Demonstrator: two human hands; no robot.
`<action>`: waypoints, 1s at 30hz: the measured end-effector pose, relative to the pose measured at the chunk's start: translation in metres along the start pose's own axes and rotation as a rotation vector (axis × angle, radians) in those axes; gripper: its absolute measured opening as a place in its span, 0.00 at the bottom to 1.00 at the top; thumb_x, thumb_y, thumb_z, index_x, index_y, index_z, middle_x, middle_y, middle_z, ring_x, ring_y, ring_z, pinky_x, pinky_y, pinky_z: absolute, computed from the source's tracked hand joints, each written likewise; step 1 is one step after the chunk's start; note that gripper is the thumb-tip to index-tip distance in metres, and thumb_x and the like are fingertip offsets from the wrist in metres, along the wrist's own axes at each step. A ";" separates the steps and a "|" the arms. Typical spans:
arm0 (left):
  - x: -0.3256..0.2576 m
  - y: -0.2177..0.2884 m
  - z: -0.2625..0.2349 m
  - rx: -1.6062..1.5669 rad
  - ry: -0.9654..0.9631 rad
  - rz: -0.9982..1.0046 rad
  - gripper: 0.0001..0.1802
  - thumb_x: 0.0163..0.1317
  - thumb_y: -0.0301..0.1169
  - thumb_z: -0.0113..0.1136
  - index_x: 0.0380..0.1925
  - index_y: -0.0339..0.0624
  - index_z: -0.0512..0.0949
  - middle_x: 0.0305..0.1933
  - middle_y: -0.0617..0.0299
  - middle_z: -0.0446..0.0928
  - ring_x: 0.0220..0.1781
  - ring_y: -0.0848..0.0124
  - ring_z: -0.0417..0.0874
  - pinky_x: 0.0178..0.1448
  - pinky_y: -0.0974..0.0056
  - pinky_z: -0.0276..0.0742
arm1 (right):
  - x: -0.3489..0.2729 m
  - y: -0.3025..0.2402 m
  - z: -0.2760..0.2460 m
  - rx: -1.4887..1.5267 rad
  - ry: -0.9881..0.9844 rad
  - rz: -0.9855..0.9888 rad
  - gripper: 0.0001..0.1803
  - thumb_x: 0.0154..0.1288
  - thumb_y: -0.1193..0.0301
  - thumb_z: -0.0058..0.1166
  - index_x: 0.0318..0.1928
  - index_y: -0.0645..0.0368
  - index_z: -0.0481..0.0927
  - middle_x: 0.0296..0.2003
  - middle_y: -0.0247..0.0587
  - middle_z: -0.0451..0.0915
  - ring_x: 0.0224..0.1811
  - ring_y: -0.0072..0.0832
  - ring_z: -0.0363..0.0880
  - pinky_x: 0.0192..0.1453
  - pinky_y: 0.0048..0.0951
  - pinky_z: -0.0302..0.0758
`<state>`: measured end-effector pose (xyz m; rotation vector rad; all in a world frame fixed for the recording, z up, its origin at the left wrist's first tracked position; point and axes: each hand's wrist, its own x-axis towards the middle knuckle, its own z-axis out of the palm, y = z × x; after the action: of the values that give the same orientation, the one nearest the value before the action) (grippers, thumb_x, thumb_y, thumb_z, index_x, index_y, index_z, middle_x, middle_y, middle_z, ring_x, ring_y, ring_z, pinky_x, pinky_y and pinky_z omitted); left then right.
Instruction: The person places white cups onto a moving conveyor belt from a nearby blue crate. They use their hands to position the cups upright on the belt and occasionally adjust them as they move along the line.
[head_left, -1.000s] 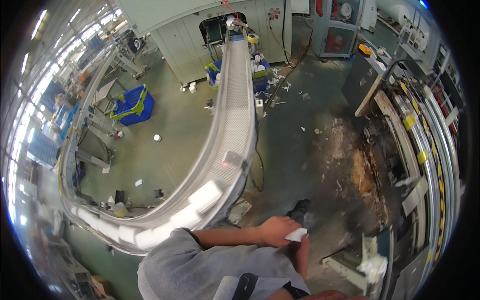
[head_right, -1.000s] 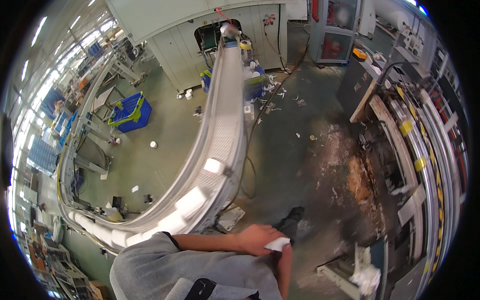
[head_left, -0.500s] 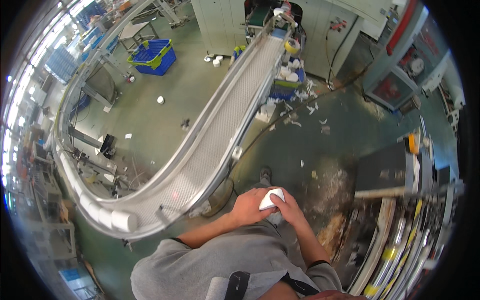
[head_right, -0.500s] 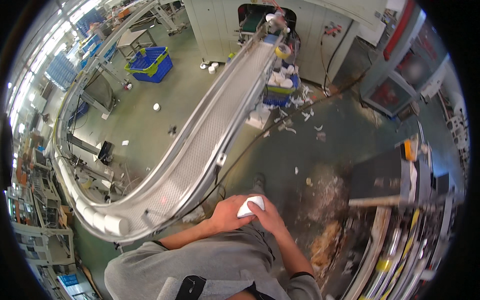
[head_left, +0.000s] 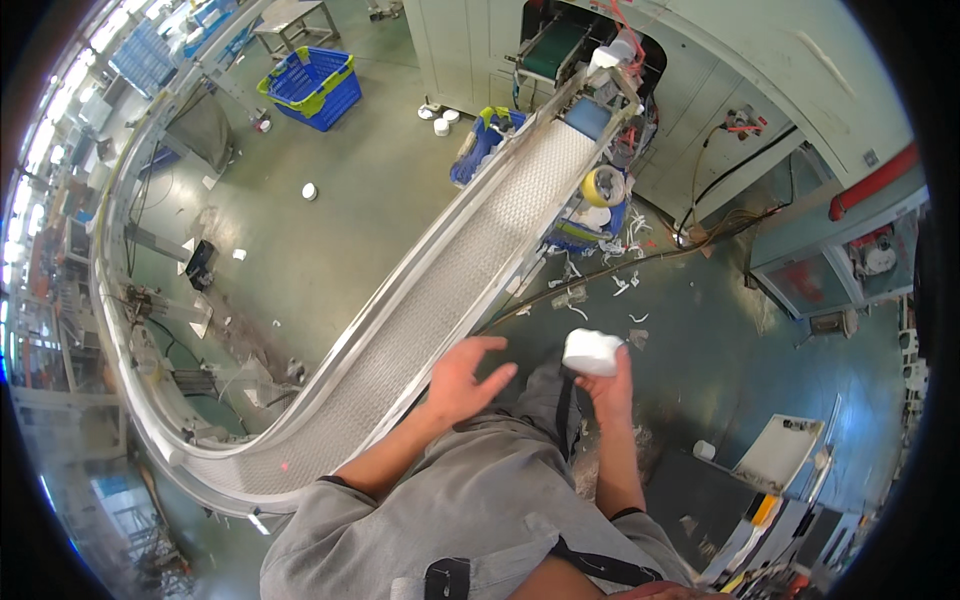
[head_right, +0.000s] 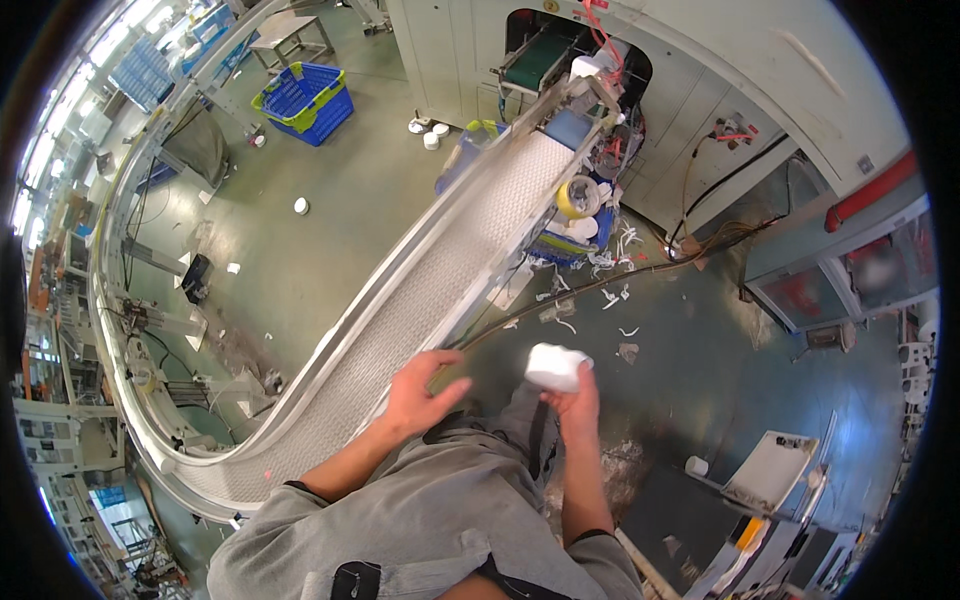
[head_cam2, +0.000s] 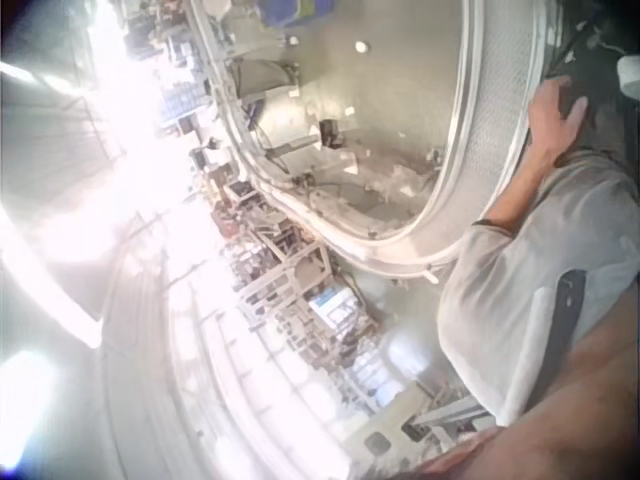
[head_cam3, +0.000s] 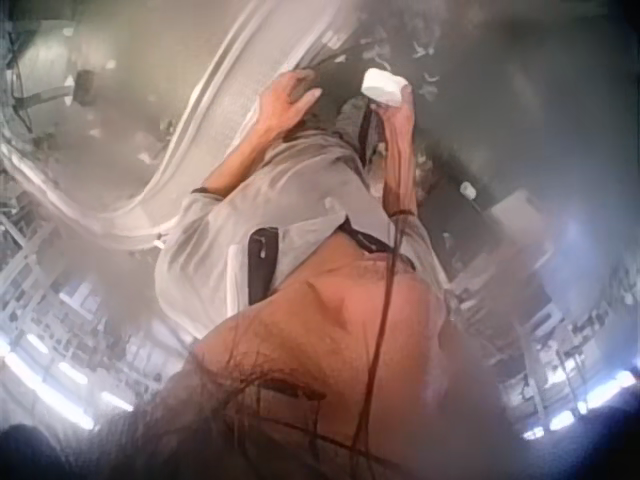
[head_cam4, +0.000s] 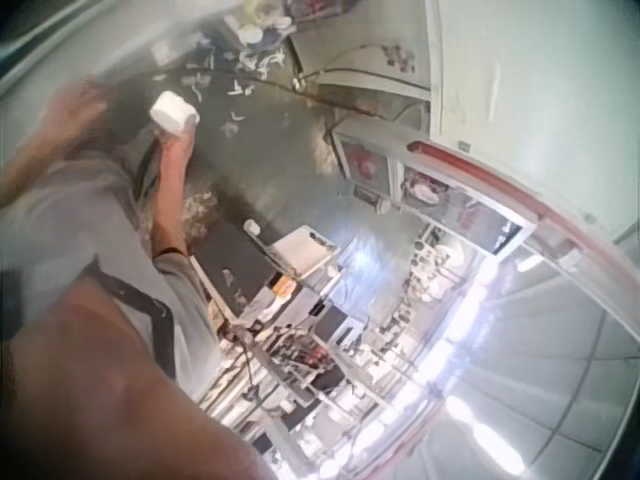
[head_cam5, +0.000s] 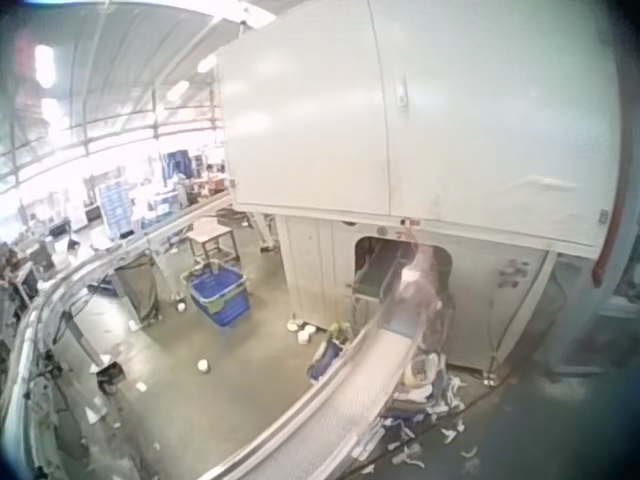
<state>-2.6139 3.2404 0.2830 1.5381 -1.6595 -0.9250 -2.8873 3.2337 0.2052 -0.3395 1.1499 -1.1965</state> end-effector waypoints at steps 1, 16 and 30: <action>0.027 -0.008 0.008 -0.060 0.037 -0.066 0.20 0.60 0.37 0.69 0.50 0.40 0.80 0.52 0.54 0.83 0.53 0.59 0.83 0.56 0.59 0.79 | 0.037 -0.021 -0.009 0.017 0.000 0.008 0.33 0.73 0.40 0.43 0.62 0.54 0.71 0.52 0.44 0.82 0.45 0.39 0.85 0.35 0.33 0.81; 0.501 -0.035 0.129 0.309 0.362 -0.319 0.38 0.55 0.45 0.72 0.61 0.36 0.71 0.60 0.47 0.77 0.62 0.54 0.77 0.66 0.55 0.72 | 0.582 -0.246 -0.014 -0.412 0.135 -0.184 0.41 0.72 0.40 0.47 0.72 0.58 0.60 0.67 0.51 0.67 0.63 0.44 0.74 0.60 0.43 0.73; 0.531 -0.059 0.151 0.824 -0.028 -0.460 0.52 0.40 0.38 0.74 0.68 0.43 0.61 0.66 0.49 0.67 0.68 0.51 0.69 0.70 0.48 0.64 | 0.743 -0.331 0.064 -0.400 -0.007 -0.380 0.38 0.76 0.43 0.42 0.73 0.58 0.63 0.69 0.43 0.67 0.67 0.34 0.71 0.66 0.37 0.69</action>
<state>-2.7487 2.7156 0.1626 2.5385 -1.8527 -0.4675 -3.0727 2.4468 0.0947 -0.8966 1.3569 -1.2822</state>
